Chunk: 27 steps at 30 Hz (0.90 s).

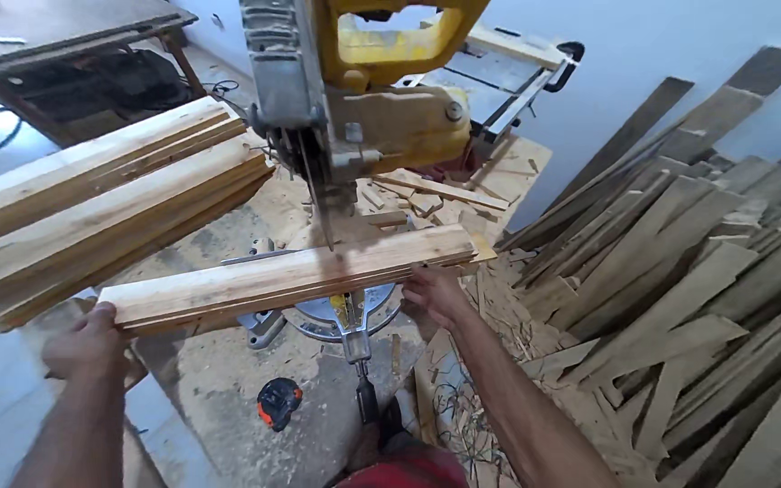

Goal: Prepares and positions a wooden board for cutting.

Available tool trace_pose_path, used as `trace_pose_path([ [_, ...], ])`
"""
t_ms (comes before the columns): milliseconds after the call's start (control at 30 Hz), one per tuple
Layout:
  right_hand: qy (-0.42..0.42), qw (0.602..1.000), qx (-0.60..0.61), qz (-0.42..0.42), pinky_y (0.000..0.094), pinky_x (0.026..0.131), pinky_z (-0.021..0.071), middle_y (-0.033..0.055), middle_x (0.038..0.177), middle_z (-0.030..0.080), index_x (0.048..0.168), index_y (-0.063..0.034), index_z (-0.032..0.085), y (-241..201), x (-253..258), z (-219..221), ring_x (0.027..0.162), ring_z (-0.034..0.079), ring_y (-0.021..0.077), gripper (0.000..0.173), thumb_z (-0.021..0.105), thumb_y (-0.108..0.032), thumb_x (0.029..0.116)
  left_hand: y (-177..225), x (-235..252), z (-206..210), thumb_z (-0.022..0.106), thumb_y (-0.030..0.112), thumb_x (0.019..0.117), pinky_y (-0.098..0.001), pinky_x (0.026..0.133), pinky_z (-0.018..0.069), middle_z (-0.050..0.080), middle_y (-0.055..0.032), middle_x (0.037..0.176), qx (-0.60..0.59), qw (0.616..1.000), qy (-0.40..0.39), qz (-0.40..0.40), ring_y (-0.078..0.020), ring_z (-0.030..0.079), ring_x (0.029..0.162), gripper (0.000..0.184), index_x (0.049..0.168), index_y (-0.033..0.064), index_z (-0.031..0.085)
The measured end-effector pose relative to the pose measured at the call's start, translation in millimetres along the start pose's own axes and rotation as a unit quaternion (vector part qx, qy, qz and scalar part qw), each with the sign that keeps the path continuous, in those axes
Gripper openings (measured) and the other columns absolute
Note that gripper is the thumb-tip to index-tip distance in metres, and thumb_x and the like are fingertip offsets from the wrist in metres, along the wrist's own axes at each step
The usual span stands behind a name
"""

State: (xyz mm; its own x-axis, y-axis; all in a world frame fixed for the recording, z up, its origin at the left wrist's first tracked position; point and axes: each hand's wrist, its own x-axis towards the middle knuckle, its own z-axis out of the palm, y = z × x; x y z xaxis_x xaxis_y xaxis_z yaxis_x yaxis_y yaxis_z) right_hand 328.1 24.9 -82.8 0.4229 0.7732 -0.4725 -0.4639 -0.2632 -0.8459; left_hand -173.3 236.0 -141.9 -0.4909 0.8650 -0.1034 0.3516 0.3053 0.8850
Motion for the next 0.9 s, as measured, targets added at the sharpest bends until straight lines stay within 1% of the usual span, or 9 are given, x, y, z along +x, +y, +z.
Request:
trace_pose_path([
  [167,-0.023,0.988,-0.141,-0.065,0.0437,0.085,0.0631,0.0149,0.113,0.075,0.128,-0.0011,0.061,29.0,-51.2,-35.9,0.098,0.075,0.0271,0.036,0.05,-0.03,0.1096,34.9,-70.7,-33.4,0.049,0.049,0.1055,-0.0655,0.108,0.0421,0.06,-0.0311,0.134,0.108,0.99,0.03,0.087,-0.0454,0.058,0.126,0.061,0.137,-0.0022,0.058],
  [267,-0.051,0.973,-0.186,-0.13,0.0449,0.079,0.0652,0.0154,0.103,0.077,0.109,0.0009,0.066,59.8,-85.9,-32.4,0.09,0.076,0.0295,0.028,0.052,-0.022,0.1068,12.5,-155.7,-39.2,0.067,0.038,0.0988,-0.0625,0.105,0.0486,0.061,-0.0242,0.137,0.16,0.952,-0.178,0.19,-0.0399,0.06,0.125,0.058,0.142,0.0023,0.055],
  [367,-0.142,0.949,-0.242,-0.143,0.0421,0.08,0.0659,0.0091,0.102,0.077,0.107,-0.0024,0.069,89.7,-109.8,0.7,0.088,0.076,0.0239,0.024,0.058,-0.024,0.102,-33.0,-217.0,-7.6,0.087,0.042,0.0779,-0.0577,0.115,0.0425,0.041,-0.0159,0.159,0.282,0.824,-0.442,0.212,-0.0365,0.044,0.144,0.078,0.147,0.0205,0.056],
  [500,-0.238,0.866,-0.414,-0.15,0.0336,0.084,0.0623,-0.0014,0.111,0.076,0.12,-0.0135,0.072,120.0,-118.9,47.3,0.093,0.073,0.0092,0.032,0.067,-0.035,0.0968,-64.0,-230.7,16.6,0.069,0.042,0.091,-0.0543,0.112,0.043,0.048,-0.0123,0.151,0.329,0.801,-0.429,0.259,-0.035,0.048,0.136,0.054,0.143,0.0315,0.059],
  [633,-0.3,0.752,-0.49,-0.323,0.048,0.109,0.051,0.0108,0.154,0.052,0.144,-0.0157,0.06,135.7,-127.5,79.5,0.134,0.058,0.0265,0.072,0.083,-0.044,0.0827,-23.0,-249.8,-1.4,0.052,0.039,0.103,-0.043,0.091,0.0591,0.071,-0.011,0.117,0.026,0.873,-0.486,-0.008,-0.0209,0.071,0.102,0.047,0.138,0.0085,0.058],
  [700,-0.334,0.712,-0.463,-0.409,0.049,0.108,0.0527,0.0156,0.156,0.048,0.148,-0.0164,0.055,145.6,-126.8,91.6,0.136,0.056,0.0298,0.089,0.091,-0.045,0.072,-4.8,-274.8,-12.7,0.022,0.048,0.1098,-0.0448,0.086,0.0598,0.072,-0.0104,0.107,-0.191,0.797,-0.537,-0.199,-0.0221,0.071,0.097,0.057,0.124,0.0087,0.061],
  [767,-0.346,0.708,-0.44,-0.429,0.0437,0.102,0.057,0.0165,0.148,0.055,0.143,-0.0137,0.057,148.4,-128.5,98.8,0.129,0.061,0.0275,0.088,0.093,-0.044,0.0694,-0.5,-287.3,-17.0,0.003,0.075,0.0979,-0.0496,0.092,0.0582,0.072,-0.0144,0.113,-0.283,0.709,-0.569,-0.307,-0.0269,0.07,0.105,0.094,0.127,0.0072,0.06],
  [833,-0.318,0.716,-0.453,-0.425,0.0425,0.095,0.0597,0.0152,0.136,0.062,0.137,-0.0115,0.061,146.6,-130.4,100.7,0.119,0.066,0.0258,0.078,0.092,-0.042,0.072,-4.7,-290.5,-17.2,-0.006,0.085,0.0879,-0.0519,0.094,0.0573,0.07,-0.0172,0.122,-0.288,0.69,-0.583,-0.317,-0.0295,0.069,0.111,0.111,0.136,0.0066,0.056],
  [900,-0.273,0.742,-0.491,-0.366,0.0445,0.091,0.0608,0.015,0.13,0.065,0.136,-0.0101,0.062,142.5,-134.4,97.1,0.112,0.068,0.0261,0.076,0.09,-0.042,0.0719,-8.9,-296.2,-18.6,-0.002,0.067,0.1011,-0.0497,0.093,0.0583,0.07,-0.0162,0.122,-0.252,0.748,-0.563,-0.246,-0.0275,0.07,0.109,0.091,0.141,0.0038,0.05],
])
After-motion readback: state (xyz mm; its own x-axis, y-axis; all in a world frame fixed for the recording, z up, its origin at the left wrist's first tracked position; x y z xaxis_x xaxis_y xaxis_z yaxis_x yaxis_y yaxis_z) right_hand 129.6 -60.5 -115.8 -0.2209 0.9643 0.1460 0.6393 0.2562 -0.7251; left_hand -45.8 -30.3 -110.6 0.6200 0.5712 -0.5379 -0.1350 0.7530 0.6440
